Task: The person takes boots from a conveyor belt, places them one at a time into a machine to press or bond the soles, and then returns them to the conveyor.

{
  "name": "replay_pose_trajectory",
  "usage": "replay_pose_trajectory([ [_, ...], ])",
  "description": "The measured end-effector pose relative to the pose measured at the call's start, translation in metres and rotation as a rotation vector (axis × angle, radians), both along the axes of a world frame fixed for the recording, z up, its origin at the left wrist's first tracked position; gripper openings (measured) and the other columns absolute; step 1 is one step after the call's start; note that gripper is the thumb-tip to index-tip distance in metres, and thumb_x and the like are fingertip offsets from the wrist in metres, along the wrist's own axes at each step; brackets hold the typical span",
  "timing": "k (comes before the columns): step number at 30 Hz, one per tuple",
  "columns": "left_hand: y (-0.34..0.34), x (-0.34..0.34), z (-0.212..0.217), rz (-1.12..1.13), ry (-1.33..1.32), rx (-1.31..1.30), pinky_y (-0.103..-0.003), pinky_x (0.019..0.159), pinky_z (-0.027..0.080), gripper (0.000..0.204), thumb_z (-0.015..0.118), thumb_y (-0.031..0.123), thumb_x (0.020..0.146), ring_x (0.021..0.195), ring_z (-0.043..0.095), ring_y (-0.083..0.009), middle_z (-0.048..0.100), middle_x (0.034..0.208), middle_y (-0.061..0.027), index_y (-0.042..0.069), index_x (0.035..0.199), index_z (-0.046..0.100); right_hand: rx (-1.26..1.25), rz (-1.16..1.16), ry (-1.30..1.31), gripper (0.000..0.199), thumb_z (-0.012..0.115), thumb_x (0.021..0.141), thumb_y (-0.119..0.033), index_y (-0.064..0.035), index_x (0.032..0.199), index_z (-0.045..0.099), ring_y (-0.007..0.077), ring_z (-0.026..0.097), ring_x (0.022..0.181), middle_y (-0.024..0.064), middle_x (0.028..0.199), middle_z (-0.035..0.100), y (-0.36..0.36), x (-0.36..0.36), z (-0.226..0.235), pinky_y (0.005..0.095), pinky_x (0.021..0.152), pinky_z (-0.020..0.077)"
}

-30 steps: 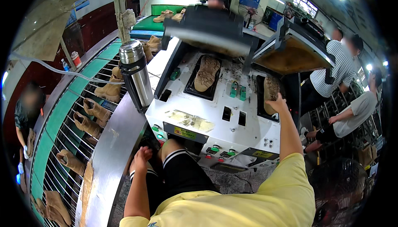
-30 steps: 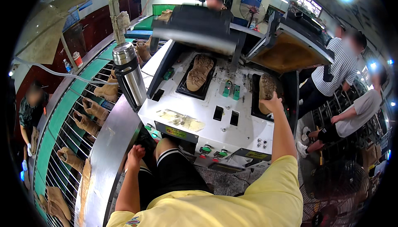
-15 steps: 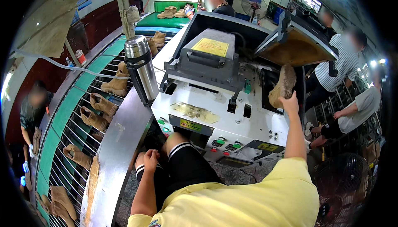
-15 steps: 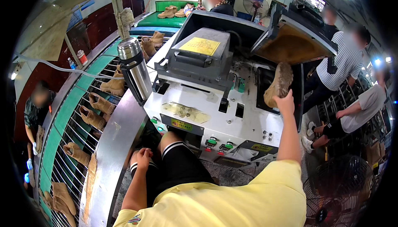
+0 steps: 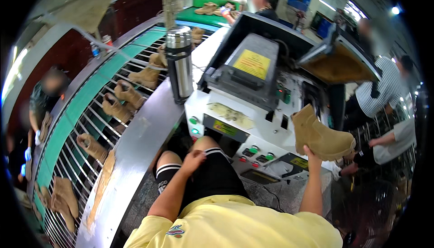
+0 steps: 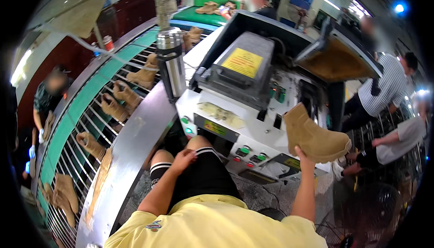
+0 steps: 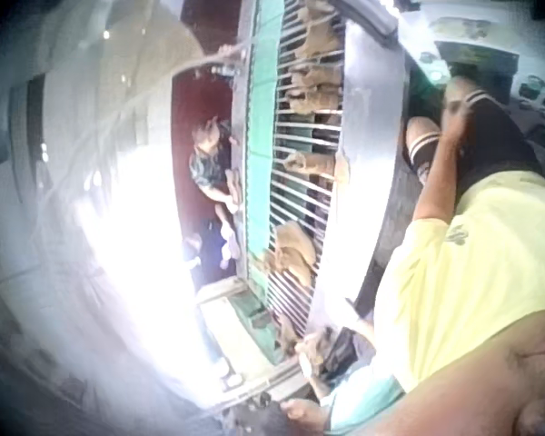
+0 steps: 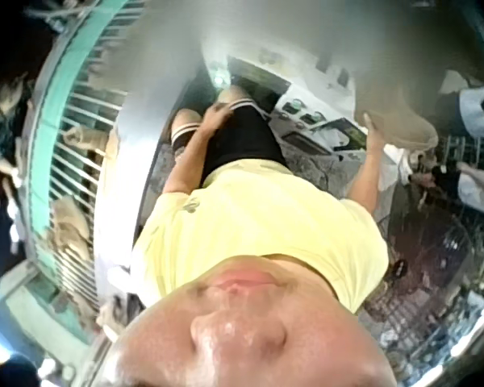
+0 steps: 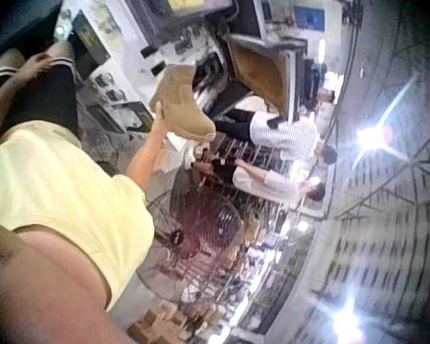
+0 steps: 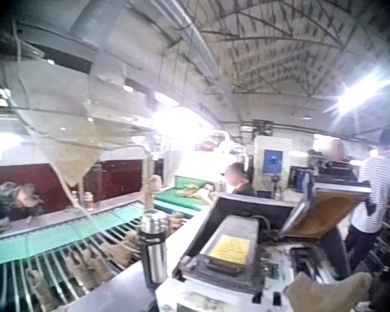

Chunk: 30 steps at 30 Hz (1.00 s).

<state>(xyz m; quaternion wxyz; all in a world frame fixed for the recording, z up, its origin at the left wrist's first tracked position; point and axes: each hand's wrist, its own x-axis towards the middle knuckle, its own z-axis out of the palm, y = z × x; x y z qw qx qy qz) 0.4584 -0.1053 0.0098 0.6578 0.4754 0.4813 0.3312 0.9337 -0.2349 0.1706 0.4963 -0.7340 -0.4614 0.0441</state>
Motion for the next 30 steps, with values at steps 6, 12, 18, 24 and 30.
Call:
replay_pose_trajectory([
  [6, -0.024, 0.017, 0.127, -0.264, -0.788, 0.312, -0.036, 0.103, 0.034, 0.081, 0.073, 0.038, 0.080, 0.125, 0.041, -0.0189, 0.046, 0.133, -0.0093, 0.004, 0.140, 0.032, -0.280, 0.929, 0.742, 0.070, 0.082, 0.069, -0.015, -0.0033, 0.129, 0.049, 0.0201, 0.049, 0.116, 0.0072, 0.127, 0.054, 0.042, -0.167, 0.049, 0.0376, 0.100, 0.0390],
  [12, -0.066, -0.098, 0.181, 0.258, -0.958, 0.320, -0.046, 0.104, 0.037, 0.095, 0.077, 0.047, 0.066, 0.125, 0.044, -0.0302, 0.043, 0.138, -0.0131, 0.005, 0.140, 0.034, -0.578, 1.326, 0.670, 0.059, 0.072, 0.082, -0.031, 0.0010, 0.126, 0.051, 0.0197, 0.052, 0.113, 0.0096, 0.120, 0.059, 0.114, -0.351, 0.085, 0.0340, 0.095, 0.0419],
  [18, -0.084, -0.193, 0.153, 0.869, -0.906, 0.283, -0.047, 0.102, 0.040, 0.078, 0.072, 0.041, 0.070, 0.120, 0.049, -0.0325, 0.050, 0.131, -0.0136, 0.005, 0.133, 0.043, -0.705, 1.468, 0.197, 0.054, 0.063, 0.087, -0.040, 0.0046, 0.117, 0.057, 0.0255, 0.061, 0.103, 0.0176, 0.111, 0.064, 0.136, -0.444, 0.040, 0.0330, 0.089, 0.0461],
  [24, -0.052, -0.272, 0.117, 1.140, -0.968, 0.388, -0.046, 0.108, 0.034, 0.061, 0.060, 0.028, 0.082, 0.124, 0.046, -0.0313, 0.048, 0.135, -0.0130, 0.005, 0.135, 0.041, -0.597, 1.228, 0.203, 0.040, 0.069, 0.082, -0.025, 0.0007, 0.112, 0.061, 0.0225, 0.065, 0.095, 0.0161, 0.102, 0.067, 0.149, -0.418, -0.022, 0.0321, 0.083, 0.0511],
  [30, 0.063, -0.344, 0.102, 1.412, -0.396, 0.571, -0.037, 0.096, 0.044, 0.051, 0.058, 0.009, 0.086, 0.115, 0.054, -0.0269, 0.052, 0.129, -0.0131, 0.002, 0.134, 0.041, -0.393, 0.965, -0.108, 0.009, 0.068, 0.074, -0.010, -0.0063, 0.081, 0.064, 0.0248, 0.060, 0.064, 0.0080, 0.072, 0.062, 0.126, -0.340, -0.136, 0.0354, 0.059, 0.0482],
])
